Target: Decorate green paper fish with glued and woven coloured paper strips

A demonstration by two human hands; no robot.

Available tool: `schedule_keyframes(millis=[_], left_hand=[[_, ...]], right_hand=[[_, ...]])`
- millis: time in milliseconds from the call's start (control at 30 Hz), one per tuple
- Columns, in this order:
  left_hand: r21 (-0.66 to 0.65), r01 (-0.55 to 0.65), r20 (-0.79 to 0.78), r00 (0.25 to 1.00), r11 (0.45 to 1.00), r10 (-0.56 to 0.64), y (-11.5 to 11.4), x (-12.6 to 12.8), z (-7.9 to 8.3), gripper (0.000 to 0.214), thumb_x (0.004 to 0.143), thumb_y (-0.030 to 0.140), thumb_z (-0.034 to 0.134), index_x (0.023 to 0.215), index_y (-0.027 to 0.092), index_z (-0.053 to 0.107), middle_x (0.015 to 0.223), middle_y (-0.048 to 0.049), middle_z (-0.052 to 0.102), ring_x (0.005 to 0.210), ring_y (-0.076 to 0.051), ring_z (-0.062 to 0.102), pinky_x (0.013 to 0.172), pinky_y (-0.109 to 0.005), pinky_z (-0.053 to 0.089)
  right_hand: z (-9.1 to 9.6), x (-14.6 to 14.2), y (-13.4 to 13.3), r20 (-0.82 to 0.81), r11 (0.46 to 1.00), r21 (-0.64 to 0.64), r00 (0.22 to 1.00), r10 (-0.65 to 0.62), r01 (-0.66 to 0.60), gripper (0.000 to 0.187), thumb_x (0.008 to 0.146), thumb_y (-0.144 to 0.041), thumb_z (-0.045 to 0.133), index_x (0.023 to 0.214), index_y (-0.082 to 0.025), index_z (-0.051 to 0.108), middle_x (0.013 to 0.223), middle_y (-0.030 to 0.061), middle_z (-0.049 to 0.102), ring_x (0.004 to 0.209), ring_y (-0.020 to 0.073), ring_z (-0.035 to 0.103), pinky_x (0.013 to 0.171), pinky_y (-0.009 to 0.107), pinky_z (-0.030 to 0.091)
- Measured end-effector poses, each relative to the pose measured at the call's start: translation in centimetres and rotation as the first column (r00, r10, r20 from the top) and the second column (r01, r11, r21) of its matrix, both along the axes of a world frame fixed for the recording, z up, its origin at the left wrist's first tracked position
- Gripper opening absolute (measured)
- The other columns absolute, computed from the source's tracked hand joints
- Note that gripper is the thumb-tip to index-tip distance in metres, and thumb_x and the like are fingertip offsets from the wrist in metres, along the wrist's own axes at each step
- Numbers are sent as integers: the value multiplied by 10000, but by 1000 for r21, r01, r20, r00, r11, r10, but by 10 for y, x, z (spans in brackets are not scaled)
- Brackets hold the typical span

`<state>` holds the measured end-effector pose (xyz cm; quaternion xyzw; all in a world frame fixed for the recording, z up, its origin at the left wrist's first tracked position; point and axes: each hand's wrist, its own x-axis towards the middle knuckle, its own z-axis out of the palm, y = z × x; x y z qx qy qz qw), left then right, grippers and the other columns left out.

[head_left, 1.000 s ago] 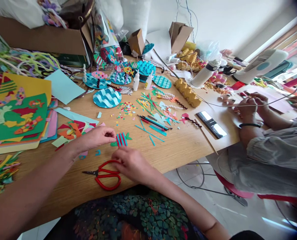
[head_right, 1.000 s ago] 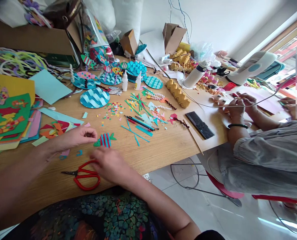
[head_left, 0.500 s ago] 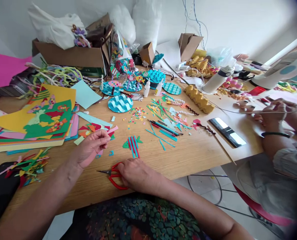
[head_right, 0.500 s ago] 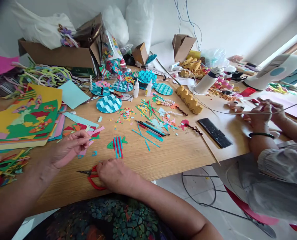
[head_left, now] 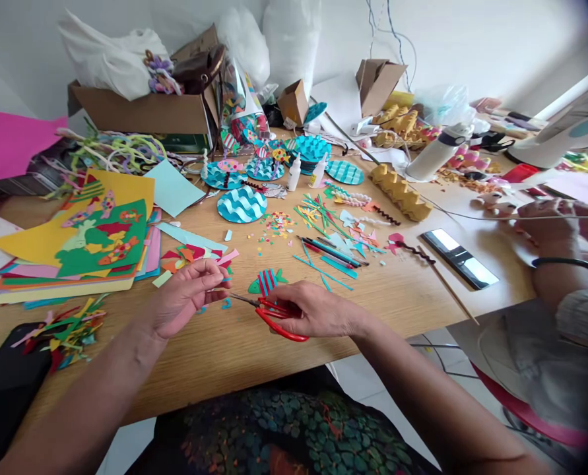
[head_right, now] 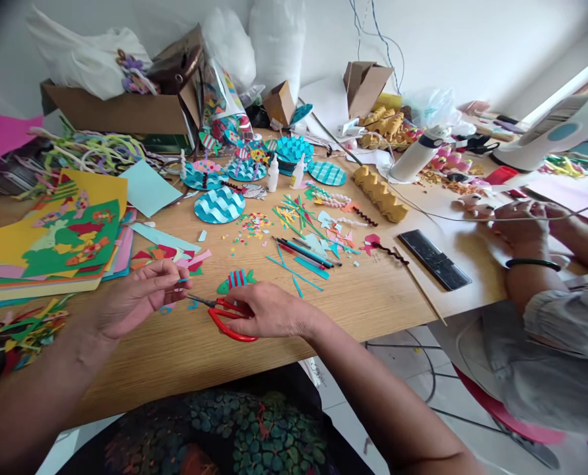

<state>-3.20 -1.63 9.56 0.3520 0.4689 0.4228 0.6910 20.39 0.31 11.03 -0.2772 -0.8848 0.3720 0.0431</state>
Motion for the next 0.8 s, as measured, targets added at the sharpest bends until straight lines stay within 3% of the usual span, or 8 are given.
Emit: schedule_keyframes(millis=[433, 800], left_hand=[[-62, 64, 6, 998, 996, -64, 3, 4, -1, 172, 635, 220, 746, 652, 152, 589, 786, 18, 619, 689, -100, 615, 668, -223, 541], [-59, 74, 24, 997, 996, -72, 3, 4, -8, 150, 659, 202, 730, 664, 153, 589, 760, 18, 631, 692, -116, 644, 648, -203, 541]], right_hand=[[5, -3, 11, 95, 996, 35, 992, -83, 80, 237, 837, -343, 495, 859, -132, 601, 665, -3, 541, 565, 70, 402, 540, 204, 264], [0, -1, 10, 36, 998, 20, 998, -57, 56, 240, 852, -334, 493, 908, -134, 615, 698, 0, 568, 575, 69, 412, 534, 204, 253]])
